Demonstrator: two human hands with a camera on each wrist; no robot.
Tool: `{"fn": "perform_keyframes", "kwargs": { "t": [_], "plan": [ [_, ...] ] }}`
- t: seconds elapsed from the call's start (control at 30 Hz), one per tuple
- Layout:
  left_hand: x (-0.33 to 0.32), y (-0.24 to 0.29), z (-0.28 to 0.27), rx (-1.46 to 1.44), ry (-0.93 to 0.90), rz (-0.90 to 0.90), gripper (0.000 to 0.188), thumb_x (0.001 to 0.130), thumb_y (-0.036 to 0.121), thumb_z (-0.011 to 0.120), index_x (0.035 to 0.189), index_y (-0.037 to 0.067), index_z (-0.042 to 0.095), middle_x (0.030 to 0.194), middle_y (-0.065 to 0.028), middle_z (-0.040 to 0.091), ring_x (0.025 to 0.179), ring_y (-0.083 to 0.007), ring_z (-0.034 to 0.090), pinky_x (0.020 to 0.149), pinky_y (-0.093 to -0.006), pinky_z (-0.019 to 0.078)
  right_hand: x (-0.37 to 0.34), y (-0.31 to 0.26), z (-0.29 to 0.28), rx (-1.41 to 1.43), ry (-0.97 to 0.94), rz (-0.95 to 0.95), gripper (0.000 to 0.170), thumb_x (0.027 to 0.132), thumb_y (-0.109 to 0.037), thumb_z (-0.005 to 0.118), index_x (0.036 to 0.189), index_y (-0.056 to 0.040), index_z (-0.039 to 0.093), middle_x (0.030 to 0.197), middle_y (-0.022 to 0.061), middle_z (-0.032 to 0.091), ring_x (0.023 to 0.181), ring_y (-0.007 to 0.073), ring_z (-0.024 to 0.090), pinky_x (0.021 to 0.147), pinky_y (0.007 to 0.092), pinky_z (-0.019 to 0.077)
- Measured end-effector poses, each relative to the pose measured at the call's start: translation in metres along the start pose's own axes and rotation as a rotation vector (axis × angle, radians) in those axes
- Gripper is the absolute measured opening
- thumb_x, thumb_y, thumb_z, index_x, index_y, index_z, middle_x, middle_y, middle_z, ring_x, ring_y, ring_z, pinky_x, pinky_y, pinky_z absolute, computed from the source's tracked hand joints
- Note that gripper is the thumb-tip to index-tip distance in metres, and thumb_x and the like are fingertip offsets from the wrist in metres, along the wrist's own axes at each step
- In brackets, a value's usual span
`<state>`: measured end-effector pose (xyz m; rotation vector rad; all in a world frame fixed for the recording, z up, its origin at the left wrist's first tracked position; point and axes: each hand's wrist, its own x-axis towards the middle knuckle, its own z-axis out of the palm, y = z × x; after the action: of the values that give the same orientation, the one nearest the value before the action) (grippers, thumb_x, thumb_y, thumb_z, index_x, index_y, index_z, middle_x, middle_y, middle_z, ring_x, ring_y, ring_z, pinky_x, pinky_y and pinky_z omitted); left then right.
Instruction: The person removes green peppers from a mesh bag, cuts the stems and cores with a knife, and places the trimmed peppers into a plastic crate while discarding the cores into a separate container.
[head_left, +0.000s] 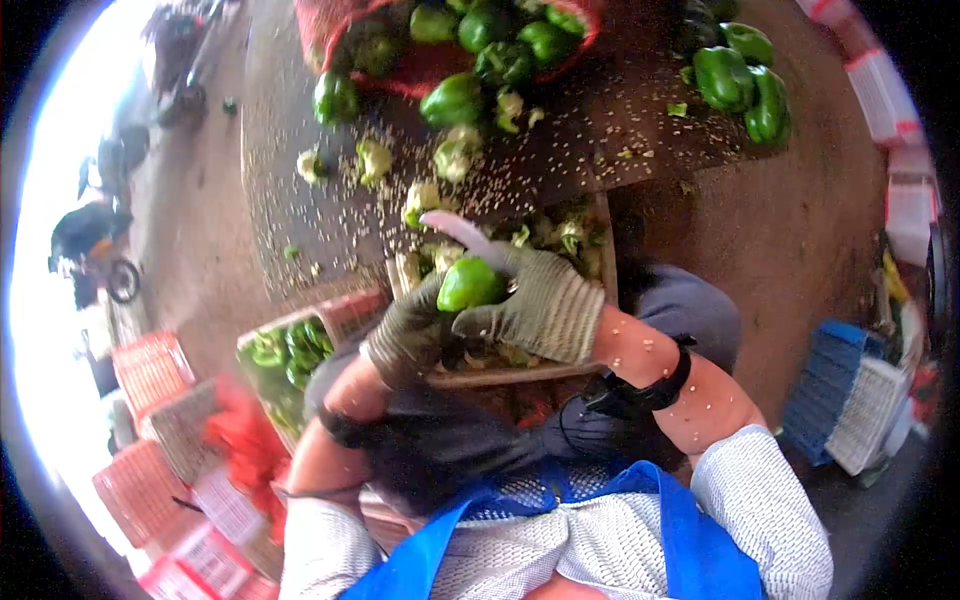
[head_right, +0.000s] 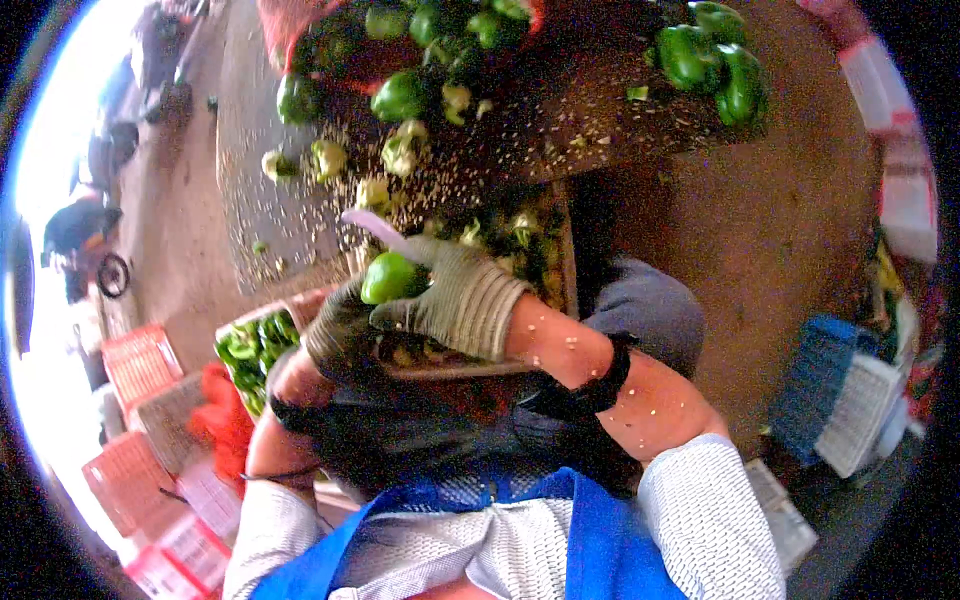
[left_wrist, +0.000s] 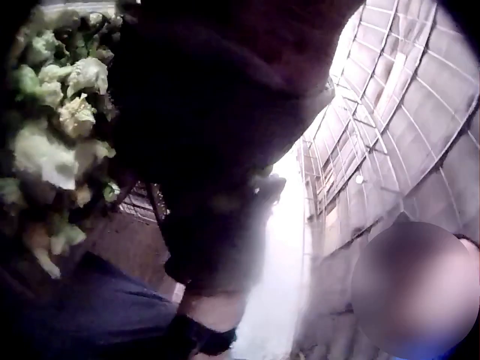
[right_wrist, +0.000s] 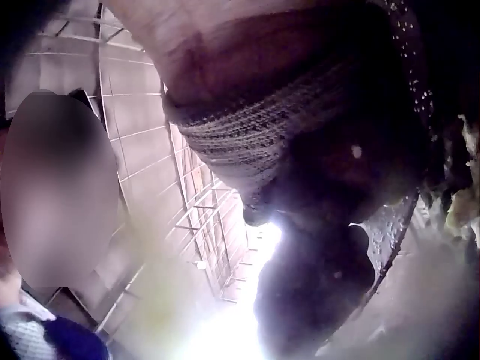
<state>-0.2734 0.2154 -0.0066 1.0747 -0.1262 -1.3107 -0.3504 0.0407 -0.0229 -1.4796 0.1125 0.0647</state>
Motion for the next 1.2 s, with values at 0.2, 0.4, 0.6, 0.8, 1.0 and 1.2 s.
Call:
{"fn": "perform_keyframes", "kwargs": {
  "t": [0.2, 0.4, 0.6, 0.8, 1.0, 1.2],
  "plan": [
    [0.011, -0.009, 0.024, -0.387, 0.183, -0.136, 0.034, 0.101, 0.020, 0.047, 0.131, 0.005, 0.052, 0.124, -0.0093, 0.060, 0.115, -0.0244, 0.059, 0.101, -0.0403, 0.0479, -0.007, -0.004, -0.004, -0.180, 0.097, 0.088, 0.043, 0.077, -0.034, 0.077, 0.105, -0.0063, 0.062, 0.090, 0.0155, 0.069, 0.083, 0.0329, 0.066, 0.076, 0.0409, 0.0527],
    [-0.003, -0.047, 0.027, -0.240, 0.411, 0.117, 0.040, 0.101, 0.025, 0.046, 0.136, 0.005, 0.049, 0.130, -0.0129, 0.058, 0.118, -0.0281, 0.056, 0.106, -0.0417, 0.0436, -0.007, 0.024, 0.016, -0.367, 0.019, 0.087, 0.059, 0.074, -0.051, 0.074, 0.114, -0.0092, 0.062, 0.100, 0.0196, 0.069, 0.092, 0.0366, 0.067, 0.081, 0.0442, 0.0526],
    [-0.063, -0.020, 0.033, 0.047, 0.286, -0.022, 0.039, 0.093, 0.007, 0.064, 0.130, 0.008, 0.055, 0.109, -0.0009, 0.064, 0.089, -0.0118, 0.062, 0.069, -0.0260, 0.0517, -0.022, -0.005, 0.016, -0.174, -0.349, -0.244, 0.071, 0.078, -0.037, 0.077, 0.136, -0.0135, 0.045, 0.103, 0.0143, 0.068, 0.090, 0.0233, 0.065, 0.084, 0.0351, 0.0513],
    [-0.059, 0.025, 0.079, 0.405, 0.203, -0.167, 0.040, 0.093, 0.021, 0.066, 0.128, 0.006, 0.055, 0.101, -0.0015, 0.065, 0.081, -0.0113, 0.063, 0.062, -0.0243, 0.0517, -0.047, -0.063, -0.012, -0.036, -0.378, -0.113, 0.074, 0.083, -0.041, 0.073, 0.146, -0.0172, 0.042, 0.094, 0.0102, 0.072, 0.079, 0.0147, 0.063, 0.076, 0.0343, 0.0530],
    [-0.016, -0.015, 0.065, 0.188, 0.211, 0.117, 0.029, 0.095, 0.019, 0.058, 0.121, 0.006, 0.058, 0.105, -0.0052, 0.065, 0.091, -0.0163, 0.063, 0.074, -0.0291, 0.0534, -0.033, -0.035, -0.023, -0.153, 0.052, -0.141, 0.047, 0.082, -0.026, 0.067, 0.128, -0.0167, 0.060, 0.090, 0.0158, 0.070, 0.078, 0.0269, 0.067, 0.072, 0.0399, 0.0533],
    [-0.029, -0.031, 0.067, 0.306, 0.446, -0.003, 0.016, 0.095, 0.010, 0.054, 0.109, 0.009, 0.061, 0.096, -0.0023, 0.066, 0.085, -0.0129, 0.062, 0.070, -0.0275, 0.0541, -0.032, -0.043, -0.006, -0.474, 0.083, 0.060, 0.042, 0.079, -0.035, 0.073, 0.107, -0.0057, 0.063, 0.093, 0.0216, 0.068, 0.086, 0.0353, 0.067, 0.075, 0.0417, 0.0533]
  ]
}}
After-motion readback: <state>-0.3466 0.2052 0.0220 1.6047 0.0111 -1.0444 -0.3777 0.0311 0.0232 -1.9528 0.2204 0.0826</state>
